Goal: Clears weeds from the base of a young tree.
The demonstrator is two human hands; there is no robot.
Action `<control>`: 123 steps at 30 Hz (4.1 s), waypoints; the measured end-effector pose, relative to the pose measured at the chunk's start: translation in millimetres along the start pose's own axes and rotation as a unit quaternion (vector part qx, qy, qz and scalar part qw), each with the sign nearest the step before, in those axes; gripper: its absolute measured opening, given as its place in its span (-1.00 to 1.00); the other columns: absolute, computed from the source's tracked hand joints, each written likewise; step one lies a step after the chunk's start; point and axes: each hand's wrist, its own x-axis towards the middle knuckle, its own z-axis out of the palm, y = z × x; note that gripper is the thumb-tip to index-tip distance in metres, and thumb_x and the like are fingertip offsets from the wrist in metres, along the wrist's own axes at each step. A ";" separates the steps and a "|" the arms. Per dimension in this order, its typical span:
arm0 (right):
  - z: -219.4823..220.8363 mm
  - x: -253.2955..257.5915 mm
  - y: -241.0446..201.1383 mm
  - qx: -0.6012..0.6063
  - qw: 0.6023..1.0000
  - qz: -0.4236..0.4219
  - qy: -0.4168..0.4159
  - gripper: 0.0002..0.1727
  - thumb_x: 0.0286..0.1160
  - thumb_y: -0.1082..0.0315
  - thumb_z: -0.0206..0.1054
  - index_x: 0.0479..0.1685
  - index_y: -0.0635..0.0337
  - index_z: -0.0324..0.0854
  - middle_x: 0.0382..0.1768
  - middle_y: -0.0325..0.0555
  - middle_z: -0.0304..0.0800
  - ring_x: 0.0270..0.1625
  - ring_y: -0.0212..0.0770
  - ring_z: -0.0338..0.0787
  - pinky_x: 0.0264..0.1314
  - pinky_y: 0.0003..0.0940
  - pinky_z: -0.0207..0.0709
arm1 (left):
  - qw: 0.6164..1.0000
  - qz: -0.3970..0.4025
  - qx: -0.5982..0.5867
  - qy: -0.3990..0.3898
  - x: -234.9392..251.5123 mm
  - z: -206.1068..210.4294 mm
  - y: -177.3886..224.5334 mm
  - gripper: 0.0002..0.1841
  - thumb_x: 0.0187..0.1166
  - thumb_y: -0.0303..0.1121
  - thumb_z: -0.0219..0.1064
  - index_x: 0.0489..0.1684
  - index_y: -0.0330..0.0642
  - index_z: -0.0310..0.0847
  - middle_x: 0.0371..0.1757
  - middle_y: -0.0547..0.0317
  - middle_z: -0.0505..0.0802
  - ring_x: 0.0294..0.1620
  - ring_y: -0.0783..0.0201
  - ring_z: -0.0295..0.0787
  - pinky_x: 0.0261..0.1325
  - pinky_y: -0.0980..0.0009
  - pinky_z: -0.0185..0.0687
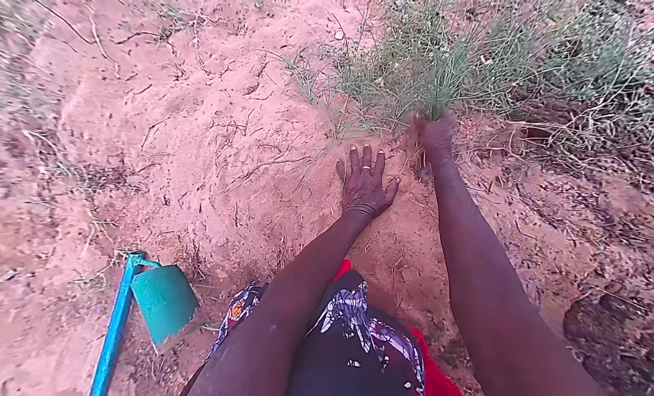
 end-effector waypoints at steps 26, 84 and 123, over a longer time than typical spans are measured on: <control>-145.9 -57.4 49.9 0.169 0.969 0.106 0.145 -0.16 0.12 0.32 0.71 0.50 0.25 0.39 0.15 -0.04 0.69 0.00 -0.29 0.73 0.11 -0.24 0.67 | 1.000 -0.002 0.011 -0.013 -1.8 0.6 -0.1 -0.18 0.63 0.36 -0.02 0.83 0.09 0.26 0.91 -0.05 0.15 0.93 -0.28 -0.25 0.74 -0.51 -0.50; -280.6 -236.6 69.5 0.285 0.944 0.133 -0.096 -0.90 0.47 0.21 0.27 -0.15 -0.15 0.46 -0.48 -0.51 0.63 -0.45 -0.60 0.65 -0.38 -0.66 0.59 | 0.992 0.118 -0.043 -0.027 -23.1 -21.9 -15.2 -0.12 0.58 0.38 0.07 0.86 0.06 0.18 0.90 -0.06 0.18 0.92 -0.29 -0.21 0.75 -0.49 -0.59; -490.4 -835.5 212.9 -0.307 0.662 0.590 0.346 -0.33 0.52 0.01 0.47 0.22 0.56 0.56 0.17 0.74 0.63 0.39 0.72 0.55 0.33 0.66 0.25 | 0.958 0.226 0.175 0.012 6.7 51.3 -83.7 -0.23 0.66 0.45 -0.16 0.88 0.43 0.11 0.92 -0.01 0.13 0.84 -0.35 0.09 0.53 -0.51 0.23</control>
